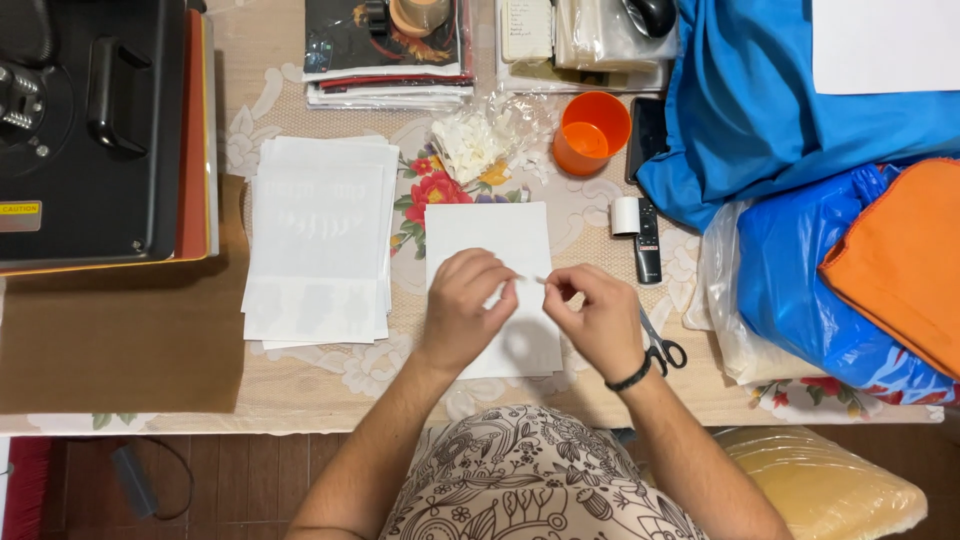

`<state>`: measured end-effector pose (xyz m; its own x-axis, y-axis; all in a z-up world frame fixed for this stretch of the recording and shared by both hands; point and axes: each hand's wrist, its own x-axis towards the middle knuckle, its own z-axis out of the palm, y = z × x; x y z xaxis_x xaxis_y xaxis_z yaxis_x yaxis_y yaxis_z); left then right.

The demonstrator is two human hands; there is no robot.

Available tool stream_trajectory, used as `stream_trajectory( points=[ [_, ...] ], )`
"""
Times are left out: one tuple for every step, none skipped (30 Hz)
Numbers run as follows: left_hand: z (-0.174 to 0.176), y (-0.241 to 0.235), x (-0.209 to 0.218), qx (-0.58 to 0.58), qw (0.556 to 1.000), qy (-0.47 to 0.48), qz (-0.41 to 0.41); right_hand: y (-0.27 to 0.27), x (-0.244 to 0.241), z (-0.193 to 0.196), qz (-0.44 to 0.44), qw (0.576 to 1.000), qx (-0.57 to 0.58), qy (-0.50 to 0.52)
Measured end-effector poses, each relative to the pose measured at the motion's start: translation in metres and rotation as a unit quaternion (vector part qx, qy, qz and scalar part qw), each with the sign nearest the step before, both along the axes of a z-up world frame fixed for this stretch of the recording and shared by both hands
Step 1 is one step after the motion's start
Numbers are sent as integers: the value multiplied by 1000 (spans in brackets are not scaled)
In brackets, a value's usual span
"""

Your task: The person seals white envelopes by applying small pieces of tape to the top flap and pressing it closed. They handle several envelopes one at a time, folding the flap and smoothing it down on a table with a floral tablecloth.

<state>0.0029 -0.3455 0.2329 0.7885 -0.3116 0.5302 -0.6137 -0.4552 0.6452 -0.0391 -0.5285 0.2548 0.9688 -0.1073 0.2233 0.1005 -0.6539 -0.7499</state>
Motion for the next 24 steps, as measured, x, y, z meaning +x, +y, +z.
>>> stream_trajectory(
  points=[
    [-4, 6, 2, 0, 1000, 0, 1, -10, 13, -15, 1, 1000, 0, 0],
    [-9, 12, 4, -31, 999, 28, 26, -20, 26, -31, 3, 1000, 0, 16],
    [-13, 19, 6, -61, 995, 57, 52, -29, 40, -47, 7, 999, -1, 32],
    [-11, 23, 6, -61, 995, 57, 54, -39, 63, -64, 9, 999, 0, 32],
    [-9, 29, 5, -84, 988, 100, 77, -47, 85, -81, -14, 996, -45, 80],
    [-6, 35, 4, -107, 979, 143, 99, -54, 108, -98, -37, 987, -89, 127],
    [-8, 38, 2, -106, 979, 143, 103, -56, 130, -111, -33, 987, -88, 128],
    [-9, 41, 1, -119, 976, 146, 111, -57, 153, -123, -66, 985, -80, 136],
    [-11, 43, -1, -133, 973, 148, 120, -58, 175, -136, -99, 982, -72, 143],
    [-7, 43, -3, -132, 972, 148, 124, -57, 179, -129, -94, 983, -72, 143],
    [-3, 44, -5, -142, 970, 150, 130, -53, 183, -124, -110, 980, -52, 157],
    [1, 46, -7, -151, 967, 153, 136, -49, 186, -117, -125, 977, -32, 172],
    [2, 46, -8, -150, 967, 150, 143, -42, 183, -120, -118, 978, -31, 170],
    [4, 46, -9, -127, 977, 95, 145, -34, 180, -122, -76, 981, 36, 177],
    [5, 45, -10, -104, 983, 41, 145, -30, 174, -123, -35, 977, 102, 184],
    [2, 47, -8, -104, 982, 40, 150, -20, 159, -103, -30, 977, 101, 184],
    [-1, 48, -5, -30, 981, -154, 113, -12, 143, -83, 39, 946, 187, 263],
    [-4, 48, -3, 45, 936, -342, 72, -4, 126, -63, 108, 896, 268, 337],
    [6, 45, -3, 45, 936, -343, 72, -3, 112, -48, 108, 896, 268, 336],
    [15, 42, -3, 63, 911, -404, 60, -3, 98, -34, 159, 844, 329, 392],
    [24, 38, -5, 79, 883, -461, 46, -2, 81, -20, 206, 781, 388, 444],
    [30, 39, -2, 78, 883, -460, 44, -6, 77, -12, 204, 781, 389, 444],
    [36, 40, 0, 92, 866, -492, 26, -10, 71, -5, 229, 752, 410, 462],
    [42, 40, 4, 105, 846, -523, 8, -14, 64, 2, 254, 721, 430, 479]
  ],
)
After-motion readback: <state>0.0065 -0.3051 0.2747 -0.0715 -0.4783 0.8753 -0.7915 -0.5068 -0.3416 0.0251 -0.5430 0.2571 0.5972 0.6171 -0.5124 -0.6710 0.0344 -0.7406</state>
